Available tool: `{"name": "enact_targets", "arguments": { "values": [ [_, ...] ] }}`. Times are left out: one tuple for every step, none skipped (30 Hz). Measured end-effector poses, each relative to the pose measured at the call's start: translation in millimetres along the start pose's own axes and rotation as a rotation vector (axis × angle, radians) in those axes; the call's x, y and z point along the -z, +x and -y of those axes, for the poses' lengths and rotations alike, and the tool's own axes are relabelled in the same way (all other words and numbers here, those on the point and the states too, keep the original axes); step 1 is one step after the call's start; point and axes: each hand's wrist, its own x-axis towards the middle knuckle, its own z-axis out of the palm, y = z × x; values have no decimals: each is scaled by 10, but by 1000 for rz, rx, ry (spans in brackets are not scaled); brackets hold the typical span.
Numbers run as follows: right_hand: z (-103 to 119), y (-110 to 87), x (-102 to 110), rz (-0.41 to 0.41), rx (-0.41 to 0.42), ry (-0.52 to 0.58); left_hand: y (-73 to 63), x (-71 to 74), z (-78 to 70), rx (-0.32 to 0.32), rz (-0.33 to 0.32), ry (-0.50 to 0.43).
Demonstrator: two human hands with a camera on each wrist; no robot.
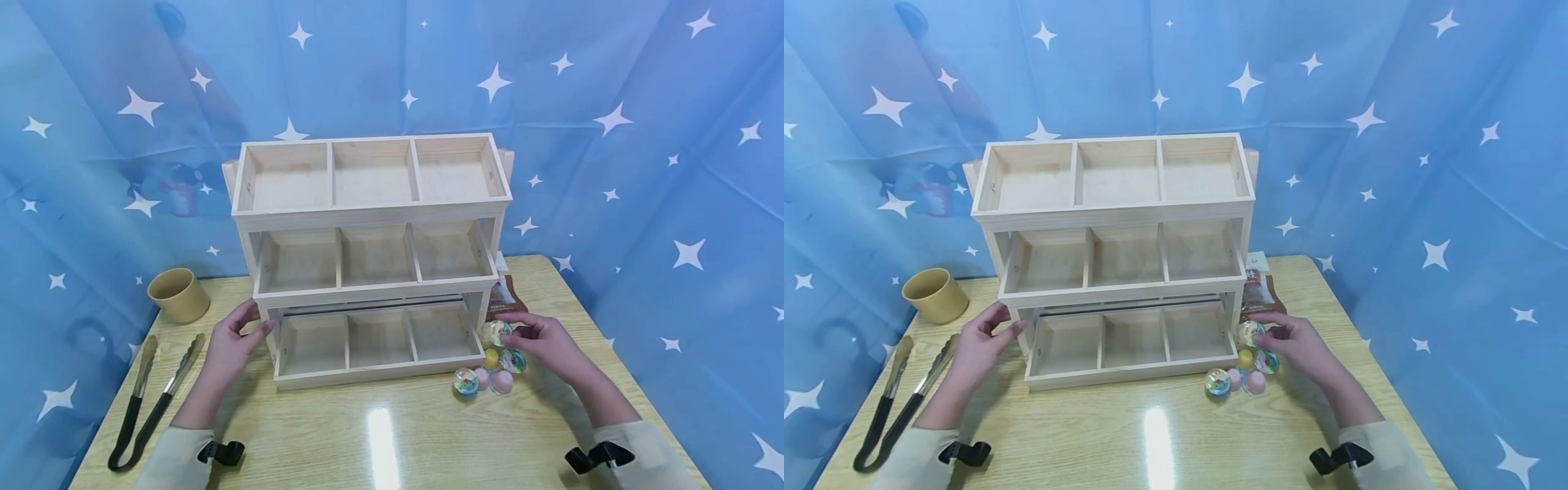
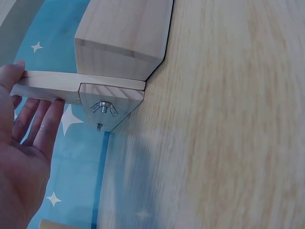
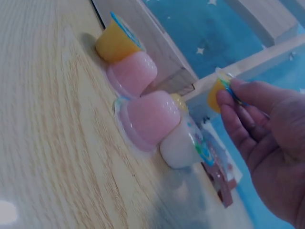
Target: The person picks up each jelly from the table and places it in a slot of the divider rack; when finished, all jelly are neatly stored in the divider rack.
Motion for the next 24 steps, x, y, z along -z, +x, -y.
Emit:
{"name": "enact_targets", "arguments": {
  "values": [
    [10, -7, -7, 3, 7, 5, 2, 1, 1, 0, 2, 2],
    [21, -14, -16, 6, 15, 17, 4, -1, 1, 1, 2, 1],
    [32, -19, -27, 9, 24, 29, 5, -4, 0, 2, 3, 0],
    [45, -23, -37, 15, 35, 41, 6, -7, -3, 4, 4, -1],
    [61, -27, -49, 21, 46, 49, 6, -9, -5, 7, 4, -2],
    [79, -28, -63, 28, 57, 57, 5, -9, -5, 8, 4, -3],
    [98, -28, -79, 34, 66, 64, 5, -11, -5, 9, 3, -6],
    [116, -28, -98, 39, 75, 68, 5, -14, -4, 10, 3, -9],
    [135, -26, -120, 43, 80, 71, 5, -14, -4, 11, 3, -11],
    [158, -21, -145, 47, 86, 74, 4, -12, -3, 11, 2, -14],
    [180, -14, -173, 52, 93, 77, 4, -12, -1, 10, 2, -20],
    [201, -8, -204, 59, 101, 84, 5, -11, 1, 8, 2, -23],
    [222, 0, -236, 66, 111, 93, 7, -12, 3, 7, 2, -23],
    [246, 10, -269, 73, 119, 103, 9, -12, 5, 6, 2, -23],
    [272, 21, -302, 80, 125, 109, 11, -12, 7, 4, 2, -26],
    [300, 33, -334, 87, 129, 114, 14, -12, 11, 1, 3, -28],
    [327, 47, -366, 93, 130, 115, 17, -11, 15, -2, 3, -30],
    [356, 64, -398, 98, 129, 117, 19, -10, 20, -5, 3, -31],
    [383, 84, -430, 105, 129, 116, 22, -8, 24, -8, 2, -35],
    [409, 104, -461, 112, 125, 115, 23, -7, 27, -11, 2, -40],
    [432, 125, -493, 122, 127, 112, 25, -5, 30, -15, 3, -46],
    [453, 146, -523, 132, 127, 116, 26, -4, 33, -17, 3, -51],
    [473, 169, -553, 146, 131, 118, 27, -3, 35, -19, 2, -51],
    [492, 194, -585, 161, 137, 121, 28, -1, 38, -20, 1, -50]
  ]
}}
